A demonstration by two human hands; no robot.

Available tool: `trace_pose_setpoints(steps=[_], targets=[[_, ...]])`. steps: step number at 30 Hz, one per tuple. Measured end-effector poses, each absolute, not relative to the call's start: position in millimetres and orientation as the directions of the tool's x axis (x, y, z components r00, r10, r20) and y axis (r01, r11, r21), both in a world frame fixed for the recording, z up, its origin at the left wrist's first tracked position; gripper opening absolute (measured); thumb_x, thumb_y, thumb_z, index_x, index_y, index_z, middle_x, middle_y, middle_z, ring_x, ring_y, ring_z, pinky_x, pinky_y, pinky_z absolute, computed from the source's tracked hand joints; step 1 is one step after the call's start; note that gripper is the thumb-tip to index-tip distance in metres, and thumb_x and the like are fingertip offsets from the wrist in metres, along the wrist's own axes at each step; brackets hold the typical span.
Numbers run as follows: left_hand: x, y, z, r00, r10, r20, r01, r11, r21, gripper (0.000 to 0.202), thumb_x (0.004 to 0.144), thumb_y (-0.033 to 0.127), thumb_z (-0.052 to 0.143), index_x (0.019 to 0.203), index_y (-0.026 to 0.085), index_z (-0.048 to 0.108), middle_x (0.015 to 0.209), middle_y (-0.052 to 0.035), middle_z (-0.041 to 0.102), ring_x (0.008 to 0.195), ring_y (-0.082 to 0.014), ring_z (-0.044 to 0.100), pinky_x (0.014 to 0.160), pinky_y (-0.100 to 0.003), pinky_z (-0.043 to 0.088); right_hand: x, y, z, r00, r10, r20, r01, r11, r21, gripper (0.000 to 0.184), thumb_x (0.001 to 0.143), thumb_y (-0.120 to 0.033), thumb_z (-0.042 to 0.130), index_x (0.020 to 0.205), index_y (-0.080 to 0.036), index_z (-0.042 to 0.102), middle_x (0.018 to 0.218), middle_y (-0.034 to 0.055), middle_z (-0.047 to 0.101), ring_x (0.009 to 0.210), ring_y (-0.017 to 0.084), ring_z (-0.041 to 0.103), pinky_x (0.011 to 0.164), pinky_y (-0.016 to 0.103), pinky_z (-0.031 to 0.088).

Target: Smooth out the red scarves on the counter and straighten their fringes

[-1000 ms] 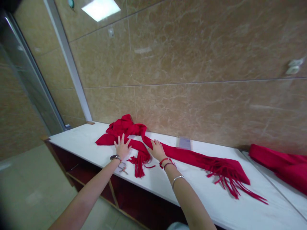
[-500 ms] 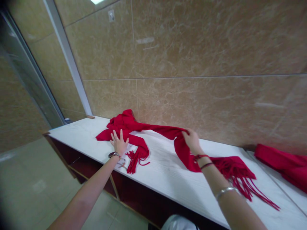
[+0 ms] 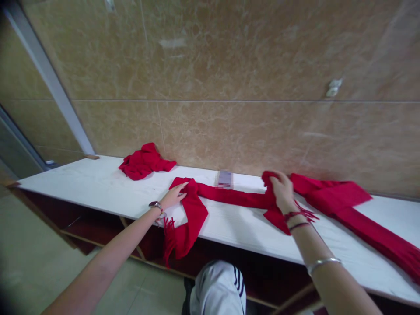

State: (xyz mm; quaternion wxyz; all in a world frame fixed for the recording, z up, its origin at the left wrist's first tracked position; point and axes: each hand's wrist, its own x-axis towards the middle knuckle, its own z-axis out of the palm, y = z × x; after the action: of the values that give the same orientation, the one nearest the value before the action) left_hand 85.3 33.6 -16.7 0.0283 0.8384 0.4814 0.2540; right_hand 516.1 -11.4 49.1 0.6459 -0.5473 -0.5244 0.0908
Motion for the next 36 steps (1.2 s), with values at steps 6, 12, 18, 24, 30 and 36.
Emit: trace_pose_setpoints(steps=[6, 12, 18, 24, 30, 36], targets=[[134, 29, -23, 0.546, 0.746, 0.381, 0.733, -0.645, 0.214, 0.055, 0.084, 0.037, 0.048, 0.134, 0.018, 0.035, 0.135, -0.0101, 0.041, 0.127, -0.0225, 0.033, 0.105, -0.035, 0.027, 406, -10, 4, -0.209, 0.821, 0.531, 0.793, 0.460, -0.399, 0.039, 0.080, -0.026, 0.044, 0.116, -0.017, 0.054, 0.116, 0.0125, 0.059, 0.109, 0.024, 0.051, 0.094, 0.045, 0.037], [133, 35, -24, 0.370, 0.842, 0.393, 0.866, -0.466, 0.183, 0.059, 0.082, 0.034, 0.049, 0.136, 0.018, 0.031, 0.142, -0.0136, 0.028, 0.130, -0.0266, 0.025, 0.105, -0.044, 0.023, 394, -17, -26, -0.310, 0.809, 0.500, 0.898, 0.422, -0.126, 0.042, 0.083, -0.026, 0.046, 0.124, -0.018, 0.049, 0.129, 0.0119, 0.048, 0.122, 0.026, 0.037, 0.102, 0.051, 0.022], [137, 34, -22, 0.384, 0.855, 0.348, 0.874, -0.458, 0.161, 0.059, 0.083, 0.035, 0.046, 0.138, 0.019, 0.028, 0.141, -0.0116, 0.032, 0.129, -0.0258, 0.028, 0.104, -0.043, 0.024, 399, -13, -25, -0.292, 0.788, 0.542, 0.906, 0.409, -0.107, 0.037, 0.083, -0.021, 0.043, 0.119, -0.017, 0.053, 0.125, 0.0120, 0.051, 0.118, 0.024, 0.041, 0.101, 0.047, 0.026], [135, 39, -28, 0.380, 0.856, 0.351, 0.870, -0.460, 0.180, 0.057, 0.084, 0.040, 0.044, 0.136, 0.019, 0.032, 0.139, -0.0127, 0.035, 0.129, -0.0279, 0.029, 0.103, -0.045, 0.024, 397, -13, -22, -0.285, 0.752, 0.595, 0.912, 0.404, -0.074, 0.035, 0.082, -0.016, 0.041, 0.115, -0.016, 0.054, 0.117, 0.0116, 0.055, 0.110, 0.024, 0.046, 0.100, 0.045, 0.026], [135, 42, -30, 0.379, 0.854, 0.356, 0.863, -0.465, 0.197, 0.059, 0.084, 0.042, 0.043, 0.136, 0.019, 0.031, 0.138, -0.0126, 0.036, 0.128, -0.0283, 0.030, 0.103, -0.044, 0.024, 392, -19, -16, -0.289, 0.751, 0.594, 0.926, 0.377, -0.027, 0.031, 0.083, -0.015, 0.040, 0.109, -0.016, 0.057, 0.110, 0.0122, 0.058, 0.105, 0.024, 0.048, 0.099, 0.044, 0.026], [136, 40, -28, 0.378, 0.847, 0.373, 0.859, -0.471, 0.198, 0.053, 0.084, 0.040, 0.045, 0.132, 0.018, 0.039, 0.136, -0.0126, 0.039, 0.127, -0.0278, 0.032, 0.103, -0.045, 0.025, 393, -19, -15, -0.278, 0.746, 0.605, 0.920, 0.388, -0.057, 0.031, 0.083, -0.015, 0.042, 0.109, -0.013, 0.056, 0.109, 0.0127, 0.058, 0.103, 0.024, 0.048, 0.097, 0.041, 0.029]])
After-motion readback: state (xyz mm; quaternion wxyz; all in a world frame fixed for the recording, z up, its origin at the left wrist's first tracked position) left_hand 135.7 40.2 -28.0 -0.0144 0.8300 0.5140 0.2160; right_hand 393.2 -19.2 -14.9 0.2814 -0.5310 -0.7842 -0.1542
